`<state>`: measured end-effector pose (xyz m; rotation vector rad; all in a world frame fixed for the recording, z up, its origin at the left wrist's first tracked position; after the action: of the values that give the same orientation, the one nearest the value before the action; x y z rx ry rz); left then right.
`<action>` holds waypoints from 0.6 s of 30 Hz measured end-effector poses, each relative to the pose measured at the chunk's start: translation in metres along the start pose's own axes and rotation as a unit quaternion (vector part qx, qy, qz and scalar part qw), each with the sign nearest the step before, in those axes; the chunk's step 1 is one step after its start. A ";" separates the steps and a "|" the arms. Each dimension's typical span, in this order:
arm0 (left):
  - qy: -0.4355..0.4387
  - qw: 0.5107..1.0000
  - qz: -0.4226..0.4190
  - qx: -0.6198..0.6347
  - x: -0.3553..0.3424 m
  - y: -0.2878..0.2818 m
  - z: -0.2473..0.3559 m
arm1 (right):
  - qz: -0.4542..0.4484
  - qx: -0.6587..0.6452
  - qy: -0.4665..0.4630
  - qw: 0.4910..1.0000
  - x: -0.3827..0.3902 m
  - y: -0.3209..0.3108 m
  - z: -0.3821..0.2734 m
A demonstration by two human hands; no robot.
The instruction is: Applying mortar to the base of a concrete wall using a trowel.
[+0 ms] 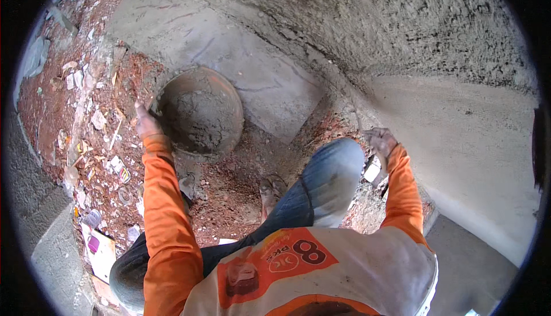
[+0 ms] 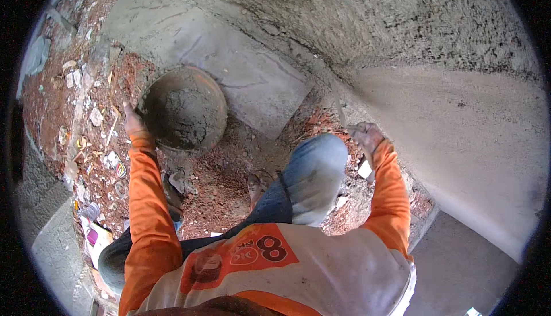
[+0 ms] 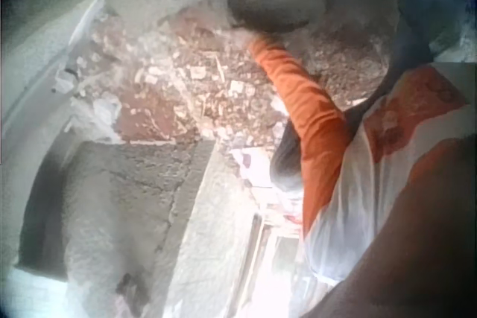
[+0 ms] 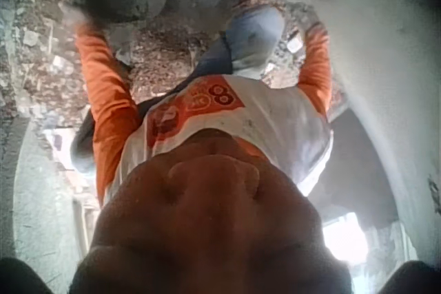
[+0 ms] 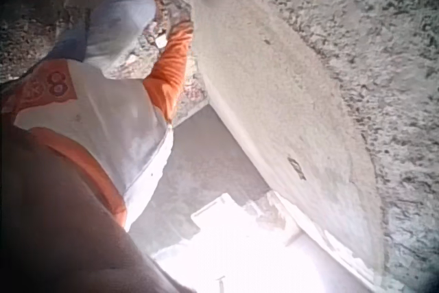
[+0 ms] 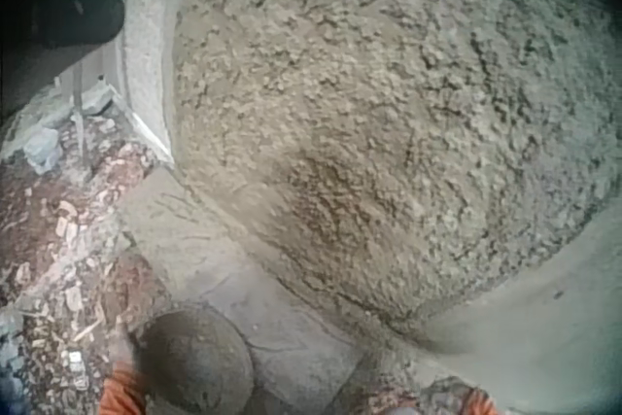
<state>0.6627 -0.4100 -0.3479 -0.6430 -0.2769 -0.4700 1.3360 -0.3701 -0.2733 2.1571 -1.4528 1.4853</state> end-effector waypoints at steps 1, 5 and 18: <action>-0.006 1.000 0.010 -0.002 0.004 -0.003 0.001 | 0.017 0.033 0.031 0.999 0.001 0.003 0.007; 0.071 0.997 -0.001 0.042 0.028 -0.005 0.011 | 0.095 0.210 -0.019 0.973 -0.021 0.028 -0.015; 0.112 0.988 0.073 -0.083 0.093 0.027 0.012 | 0.108 0.262 -0.155 0.946 -0.154 0.145 -0.229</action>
<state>0.7550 -0.4150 -0.3164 -0.7594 0.0233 -0.4219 1.0711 -0.2162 -0.3331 2.7199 -1.5665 1.8455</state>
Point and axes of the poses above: each hand's wrist, its own x-axis away from the middle knuckle, its own y-axis out of the palm, z = x × y, the point moved 6 cm from there along -x, towards the middle knuckle, and after that the axes turned 3 degrees about y, right-handed, at the moved point
